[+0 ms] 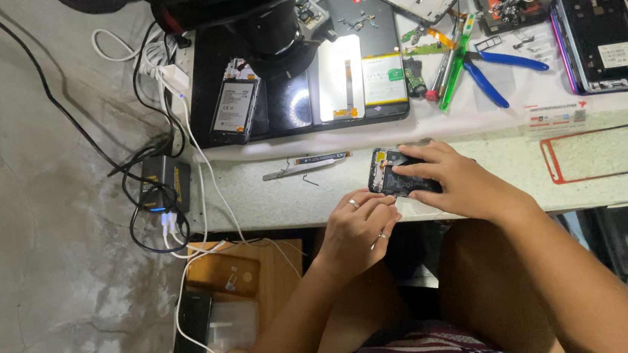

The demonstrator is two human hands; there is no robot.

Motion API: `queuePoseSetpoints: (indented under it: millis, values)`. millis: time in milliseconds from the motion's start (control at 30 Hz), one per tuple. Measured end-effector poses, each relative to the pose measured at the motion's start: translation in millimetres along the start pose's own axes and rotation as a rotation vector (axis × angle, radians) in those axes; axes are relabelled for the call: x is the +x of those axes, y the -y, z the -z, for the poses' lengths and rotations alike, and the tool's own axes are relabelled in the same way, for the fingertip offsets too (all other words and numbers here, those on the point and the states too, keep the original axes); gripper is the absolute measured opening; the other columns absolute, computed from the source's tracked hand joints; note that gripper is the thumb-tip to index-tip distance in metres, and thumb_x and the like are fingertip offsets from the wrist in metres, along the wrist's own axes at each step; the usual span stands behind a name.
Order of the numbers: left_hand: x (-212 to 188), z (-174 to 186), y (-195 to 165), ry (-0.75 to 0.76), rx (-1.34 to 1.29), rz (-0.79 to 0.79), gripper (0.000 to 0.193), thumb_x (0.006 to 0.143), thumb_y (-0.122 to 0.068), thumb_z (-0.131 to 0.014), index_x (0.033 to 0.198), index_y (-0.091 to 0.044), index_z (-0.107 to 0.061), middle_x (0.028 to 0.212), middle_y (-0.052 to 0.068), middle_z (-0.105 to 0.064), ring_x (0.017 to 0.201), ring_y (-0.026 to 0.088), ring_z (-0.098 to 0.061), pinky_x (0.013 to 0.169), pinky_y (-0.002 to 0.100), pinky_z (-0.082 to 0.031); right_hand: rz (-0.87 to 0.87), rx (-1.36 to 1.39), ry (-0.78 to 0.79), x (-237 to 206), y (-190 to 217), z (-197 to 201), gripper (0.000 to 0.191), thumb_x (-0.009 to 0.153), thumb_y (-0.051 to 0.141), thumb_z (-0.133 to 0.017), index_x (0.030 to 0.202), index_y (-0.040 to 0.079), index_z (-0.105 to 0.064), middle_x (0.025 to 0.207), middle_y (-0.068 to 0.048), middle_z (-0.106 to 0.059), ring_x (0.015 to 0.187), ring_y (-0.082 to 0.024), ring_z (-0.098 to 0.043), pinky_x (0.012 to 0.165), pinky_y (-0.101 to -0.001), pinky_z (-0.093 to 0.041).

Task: The person removes a phone case from a smartphone and then uses a small metal tool to pry and separate the screen assembly from the phone body. The person works on the edges of the device to detach the screen.

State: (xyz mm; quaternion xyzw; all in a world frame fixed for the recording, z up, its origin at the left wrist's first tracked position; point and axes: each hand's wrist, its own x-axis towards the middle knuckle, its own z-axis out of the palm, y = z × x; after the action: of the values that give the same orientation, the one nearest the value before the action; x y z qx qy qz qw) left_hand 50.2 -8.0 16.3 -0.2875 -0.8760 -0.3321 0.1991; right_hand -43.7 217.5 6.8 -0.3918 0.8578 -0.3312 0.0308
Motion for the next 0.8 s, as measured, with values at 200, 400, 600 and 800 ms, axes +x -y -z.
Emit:
queuePoseSetpoints:
  millis: [200, 400, 600, 800]
  values:
    - [1, -6, 1, 0.023, 0.119, -0.088, 0.008, 0.086, -0.005, -0.072, 0.092, -0.002, -0.069, 0.103, 0.013, -0.074, 0.102, 0.029, -0.07, 0.101, 0.045, -0.053, -0.002, -0.019, -0.02, 1, 1, -2, 0.049, 0.076, 0.023, -0.08, 0.124, 0.015, -0.072, 0.145, -0.011, -0.057, 0.131, -0.034, -0.052, 0.119, -0.0484, -0.032]
    - [-18, -28, 6, -0.14, 0.25, -0.274, 0.011, 0.09, -0.006, -0.072, 0.095, 0.003, -0.07, 0.11, 0.02, -0.073, 0.108, 0.033, -0.067, 0.107, 0.051, -0.051, 0.003, -0.058, -0.076, 1, 5, -7, 0.045, 0.075, 0.022, -0.08, 0.119, 0.014, -0.073, 0.141, -0.011, -0.06, 0.128, -0.034, -0.055, 0.119, -0.05, -0.033]
    - [-38, -51, 13, -0.311, 0.359, -0.256, 0.008, 0.095, -0.007, -0.075, 0.091, -0.003, -0.069, 0.114, 0.013, -0.076, 0.114, 0.027, -0.067, 0.107, 0.05, -0.041, 0.024, -0.084, -0.104, -1, 4, -11, 0.045, 0.074, 0.02, -0.08, 0.118, 0.013, -0.073, 0.141, -0.011, -0.061, 0.125, -0.037, -0.056, 0.11, -0.0475, -0.043]
    - [-37, -57, 5, -0.351, 0.349, -0.192, 0.009, 0.093, -0.006, -0.074, 0.088, -0.003, -0.068, 0.115, 0.014, -0.075, 0.113, 0.03, -0.067, 0.107, 0.052, -0.041, -0.009, -0.067, -0.099, -1, 0, -13, 0.045, 0.075, 0.021, -0.079, 0.119, 0.015, -0.073, 0.142, -0.012, -0.06, 0.126, -0.039, -0.055, 0.106, -0.0446, -0.045]
